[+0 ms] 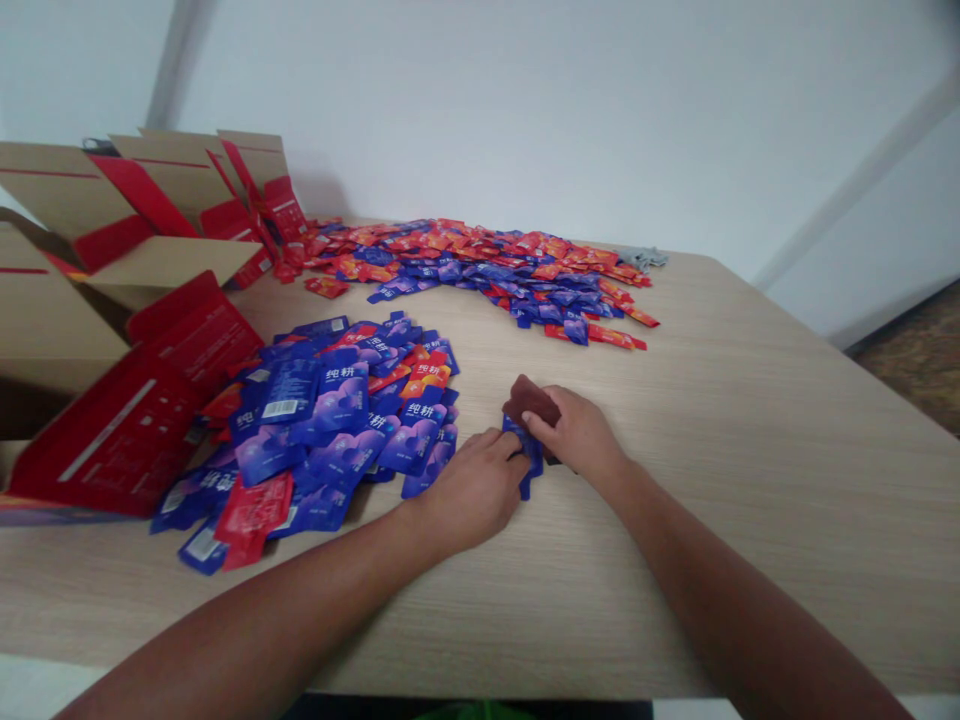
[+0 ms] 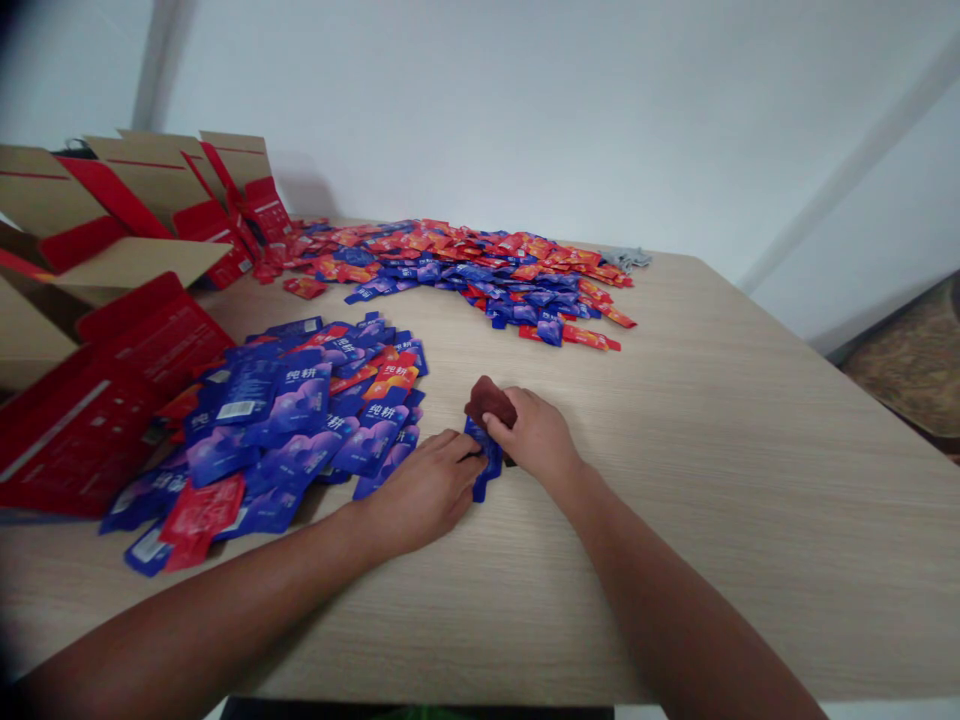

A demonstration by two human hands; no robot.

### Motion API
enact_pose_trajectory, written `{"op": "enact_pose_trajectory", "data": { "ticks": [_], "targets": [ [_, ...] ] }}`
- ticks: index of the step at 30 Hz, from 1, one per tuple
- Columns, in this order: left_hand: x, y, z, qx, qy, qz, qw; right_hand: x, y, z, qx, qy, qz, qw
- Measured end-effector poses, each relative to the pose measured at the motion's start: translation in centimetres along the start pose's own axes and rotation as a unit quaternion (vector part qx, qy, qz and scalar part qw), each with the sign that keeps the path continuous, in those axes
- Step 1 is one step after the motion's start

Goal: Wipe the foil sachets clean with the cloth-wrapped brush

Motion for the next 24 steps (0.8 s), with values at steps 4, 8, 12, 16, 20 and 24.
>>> {"op": "enact_pose_trajectory", "data": {
  "ticks": [4,8,12,16,20,24],
  "targets": [
    [0.1,0.0,0.0,0.002,0.001,-0.002,1.0,0.0,0.2,-0.1,0.003,-0.005,-0.004,1.0],
    [0.1,0.0,0.1,0.002,0.003,-0.004,1.0,-0.2,-0.3,0.1,-0.036,-0.013,-0.027,0.999],
    [0.1,-0.1,0.1,-0.002,0.007,-0.003,1.0,-0.6,-1.5,0.6,-0.102,-0.022,-0.041,0.994],
    [0.3,-0.3,0.1,-0.001,0.011,0.004,1.0,-0.7,-2.2,1.0,-0.129,-0.041,-0.046,0.99],
    [0.3,-0.3,0.1,0.005,0.012,0.002,1.0,-0.3,-1.9,0.8,-0.11,-0.04,-0.038,0.992],
    [0.1,-0.2,0.1,0.005,0.015,0.003,1.0,0.2,-1.1,0.5,-0.077,-0.022,-0.034,0.996]
  ]
}}
Point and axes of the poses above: each hand's wrist, its own z-axis away from the middle knuckle, its own x-axis out of the palm, y = z × x, the point moved 7 cm from there along -z, towards the middle knuckle, and after that the axes turned 11 degrees about z, right-handed, at the moved point
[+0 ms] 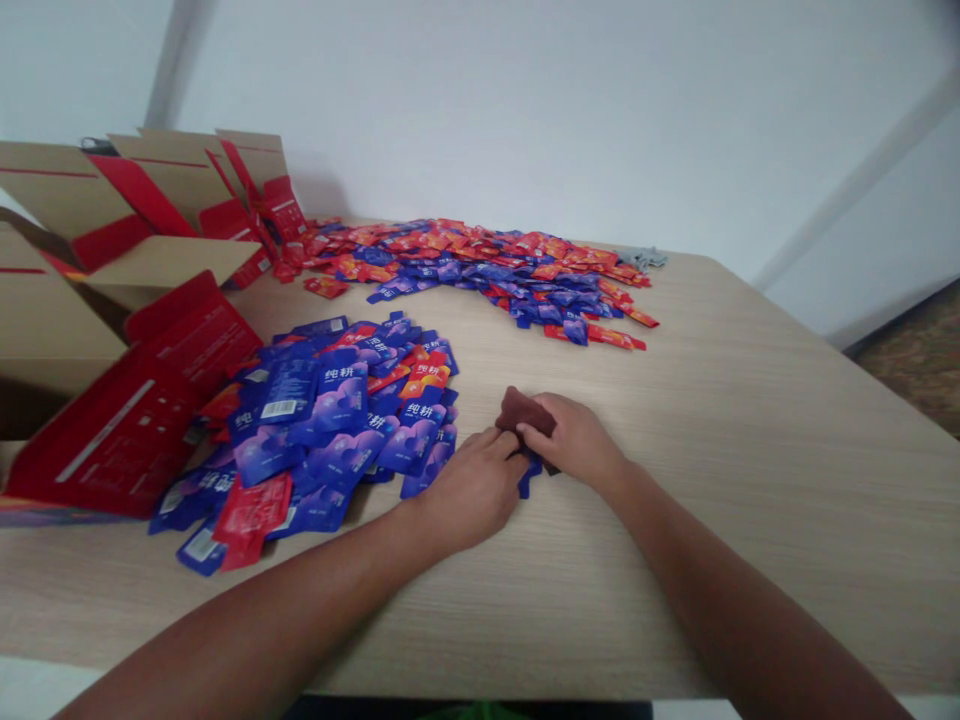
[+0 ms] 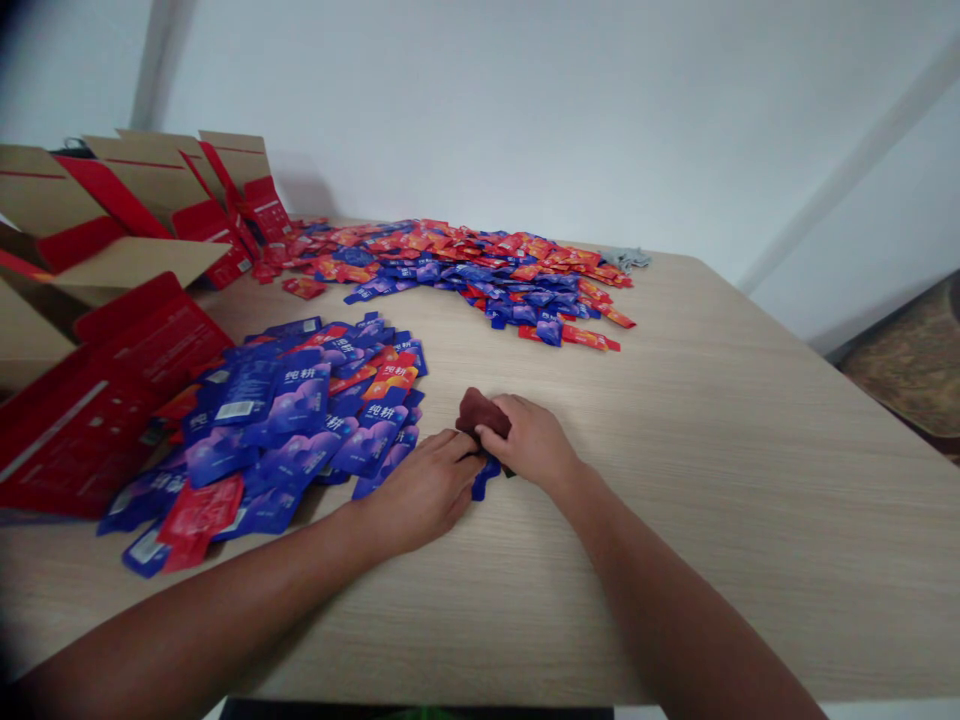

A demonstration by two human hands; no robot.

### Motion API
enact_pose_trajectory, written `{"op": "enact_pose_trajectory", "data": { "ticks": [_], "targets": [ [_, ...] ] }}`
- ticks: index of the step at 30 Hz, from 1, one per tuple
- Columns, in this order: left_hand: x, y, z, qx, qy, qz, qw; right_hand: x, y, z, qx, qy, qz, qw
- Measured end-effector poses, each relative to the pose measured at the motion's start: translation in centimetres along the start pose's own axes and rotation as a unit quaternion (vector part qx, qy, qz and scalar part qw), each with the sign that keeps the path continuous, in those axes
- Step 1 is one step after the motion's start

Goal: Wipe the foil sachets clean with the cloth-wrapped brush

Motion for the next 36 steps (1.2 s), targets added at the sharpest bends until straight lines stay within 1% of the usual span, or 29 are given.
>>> {"op": "enact_pose_trajectory", "data": {
  "ticks": [5,8,20,26,29,32,36],
  "targets": [
    [-0.1,0.1,0.0,0.0,-0.001,0.0,1.0,0.1,0.9,-0.2,0.051,0.009,0.008,0.999],
    [0.0,0.0,0.0,-0.001,-0.002,-0.003,1.0,-0.1,0.9,-0.1,0.058,0.008,0.006,0.998],
    [0.0,0.0,0.0,-0.001,-0.004,-0.004,1.0,-0.2,0.7,0.0,0.045,-0.002,0.001,0.999],
    [0.2,-0.2,0.0,-0.006,0.001,-0.007,1.0,-0.5,-0.6,0.2,-0.01,-0.033,-0.005,0.999],
    [0.3,-0.3,0.1,-0.003,0.006,-0.005,1.0,-0.7,-0.8,0.3,-0.013,-0.032,-0.006,0.999],
    [0.2,-0.2,0.1,-0.003,0.008,-0.003,1.0,-0.5,-0.6,0.2,0.001,-0.025,0.001,1.0],
    [0.0,0.0,0.0,-0.001,0.003,-0.001,1.0,-0.2,0.2,0.1,0.048,-0.008,0.005,0.999]
  ]
}}
Point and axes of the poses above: each hand's wrist, its own z-axis away from the middle knuckle, its own x-axis out of the palm, y = z × x, the point moved 7 cm from there along -z, towards the middle knuckle, and after that the axes turned 11 degrees about z, right-handed, at the moved point
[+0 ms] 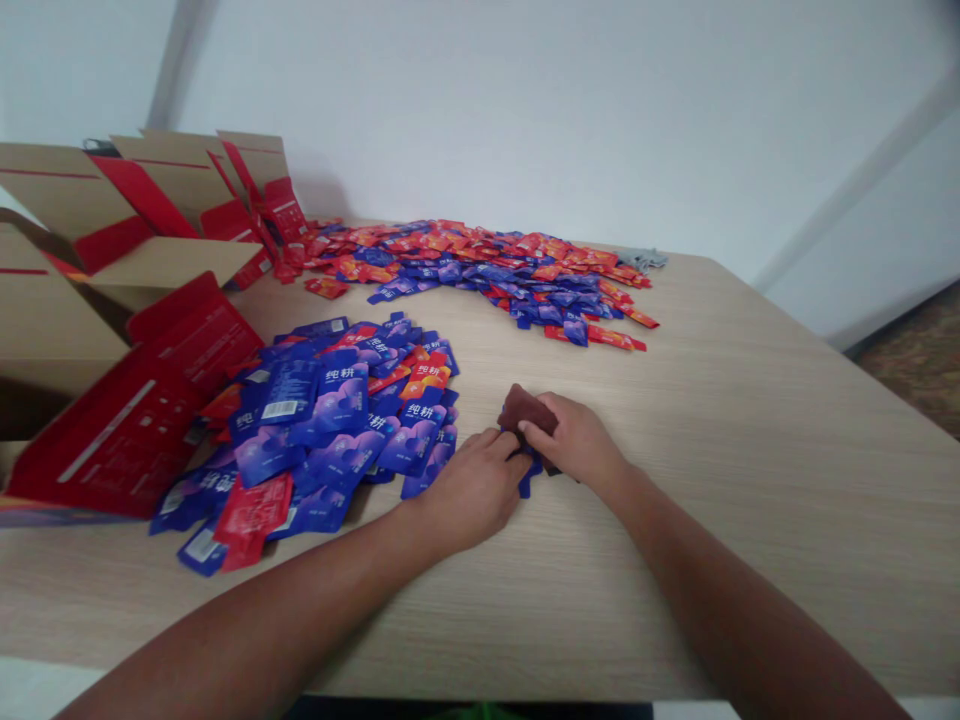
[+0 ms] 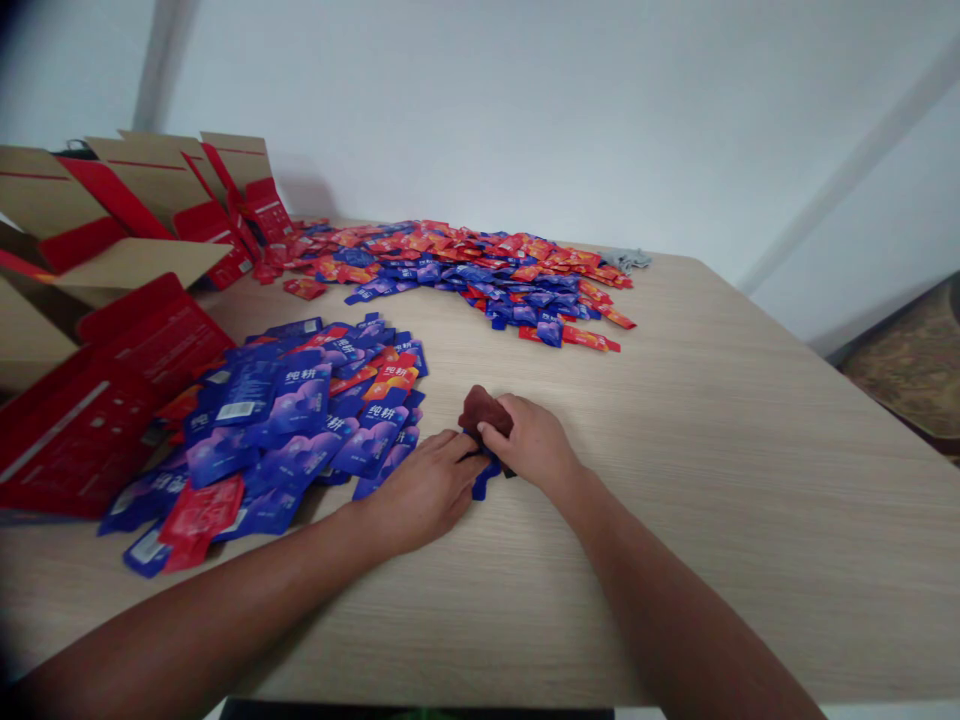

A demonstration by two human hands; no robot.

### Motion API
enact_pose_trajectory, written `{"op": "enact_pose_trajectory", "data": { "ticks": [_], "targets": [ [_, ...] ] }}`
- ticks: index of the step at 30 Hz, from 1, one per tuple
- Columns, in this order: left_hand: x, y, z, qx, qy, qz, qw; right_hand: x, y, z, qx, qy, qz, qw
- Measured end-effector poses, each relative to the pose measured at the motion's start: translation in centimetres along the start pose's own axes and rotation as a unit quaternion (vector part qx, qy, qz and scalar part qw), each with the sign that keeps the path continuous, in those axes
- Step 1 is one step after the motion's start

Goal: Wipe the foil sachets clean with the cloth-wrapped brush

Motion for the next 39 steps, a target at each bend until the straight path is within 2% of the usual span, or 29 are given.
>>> {"op": "enact_pose_trajectory", "data": {
  "ticks": [4,11,19,26,34,39],
  "targets": [
    [-0.2,0.3,0.0,0.005,-0.004,0.006,1.0,0.1,0.4,0.0,0.024,0.001,-0.001,1.0],
    [-0.3,0.2,0.3,0.003,0.011,0.02,1.0,-0.1,0.2,0.0,0.012,0.007,-0.006,1.0],
    [-0.2,0.0,0.3,-0.002,0.016,0.015,1.0,-0.5,-0.9,0.2,-0.059,-0.025,-0.008,0.998],
    [-0.4,0.0,0.3,0.001,0.01,0.02,1.0,-0.2,-0.6,0.2,-0.044,-0.014,-0.004,0.999],
    [-0.5,0.1,0.2,0.002,0.014,0.023,1.0,0.1,0.8,-0.3,0.029,0.015,0.0,0.999],
    [-0.5,0.0,0.3,0.002,0.018,0.025,1.0,0.0,0.8,-0.3,0.03,0.016,0.003,0.999]
  ]
}}
Point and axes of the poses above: each hand's wrist, its own z-axis away from the middle knuckle, its own x-axis out of the palm, y = z × x, the point moved 7 cm from there along -z, towards the middle knuckle, and after that the axes turned 11 degrees about z, right-handed, at the moved point
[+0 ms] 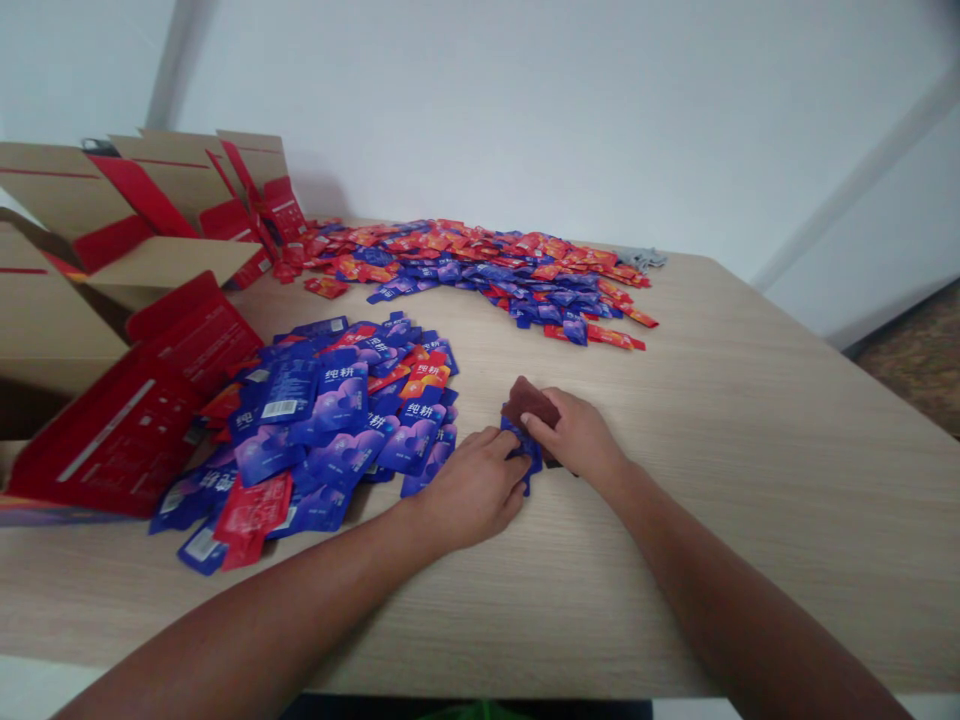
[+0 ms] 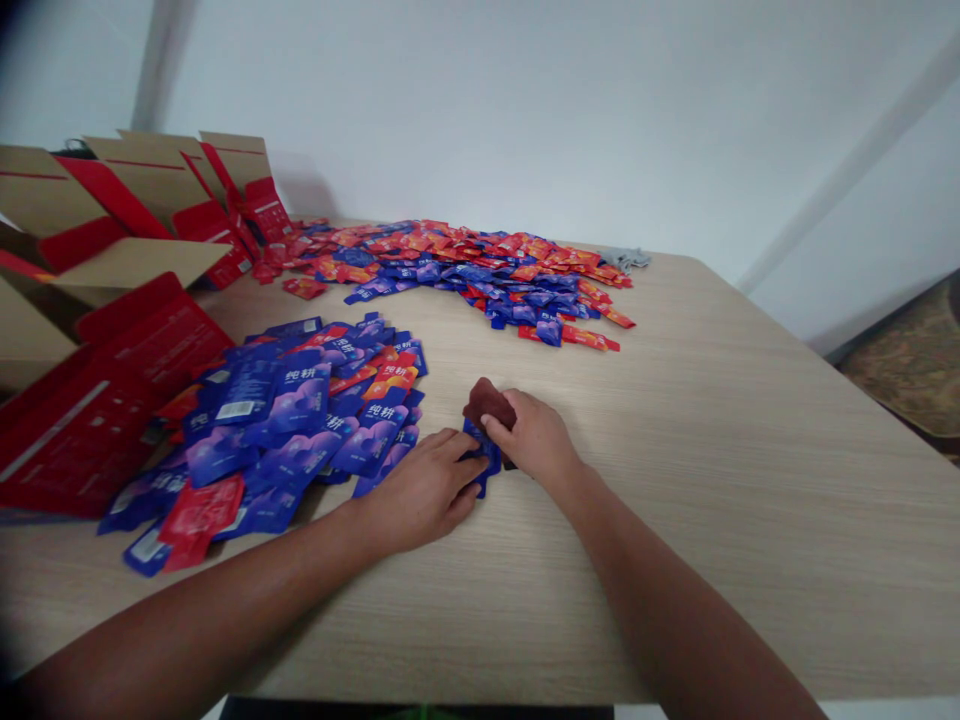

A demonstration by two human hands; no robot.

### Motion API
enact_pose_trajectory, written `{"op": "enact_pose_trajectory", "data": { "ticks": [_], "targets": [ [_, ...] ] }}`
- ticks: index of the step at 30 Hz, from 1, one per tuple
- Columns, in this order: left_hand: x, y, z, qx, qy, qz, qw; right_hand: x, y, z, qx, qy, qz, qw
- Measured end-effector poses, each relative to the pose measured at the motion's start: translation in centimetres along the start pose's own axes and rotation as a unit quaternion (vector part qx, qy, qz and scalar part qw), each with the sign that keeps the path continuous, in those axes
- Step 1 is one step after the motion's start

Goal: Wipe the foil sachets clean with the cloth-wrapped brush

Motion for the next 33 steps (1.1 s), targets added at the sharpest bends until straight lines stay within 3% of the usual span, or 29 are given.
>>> {"op": "enact_pose_trajectory", "data": {
  "ticks": [10,22,33],
  "targets": [
    [0.1,-0.2,0.0,0.0,-0.001,0.008,1.0,-0.3,-1.5,0.7,-0.084,-0.034,-0.008,0.996],
    [0.2,-0.4,-0.1,0.003,0.005,0.006,1.0,-0.1,-1.4,0.6,-0.074,-0.023,-0.004,0.997],
    [0.0,-0.2,-0.1,0.005,-0.005,0.007,1.0,0.2,-0.3,0.2,-0.016,-0.008,-0.003,1.0]
  ]
}}
Point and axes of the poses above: each hand's wrist, its own z-axis away from the middle knuckle, its own x-axis out of the palm, y = z × x, the point moved 7 cm from there along -z, towards the middle knuckle, and after that the axes turned 11 degrees about z, right-handed, at the moved point
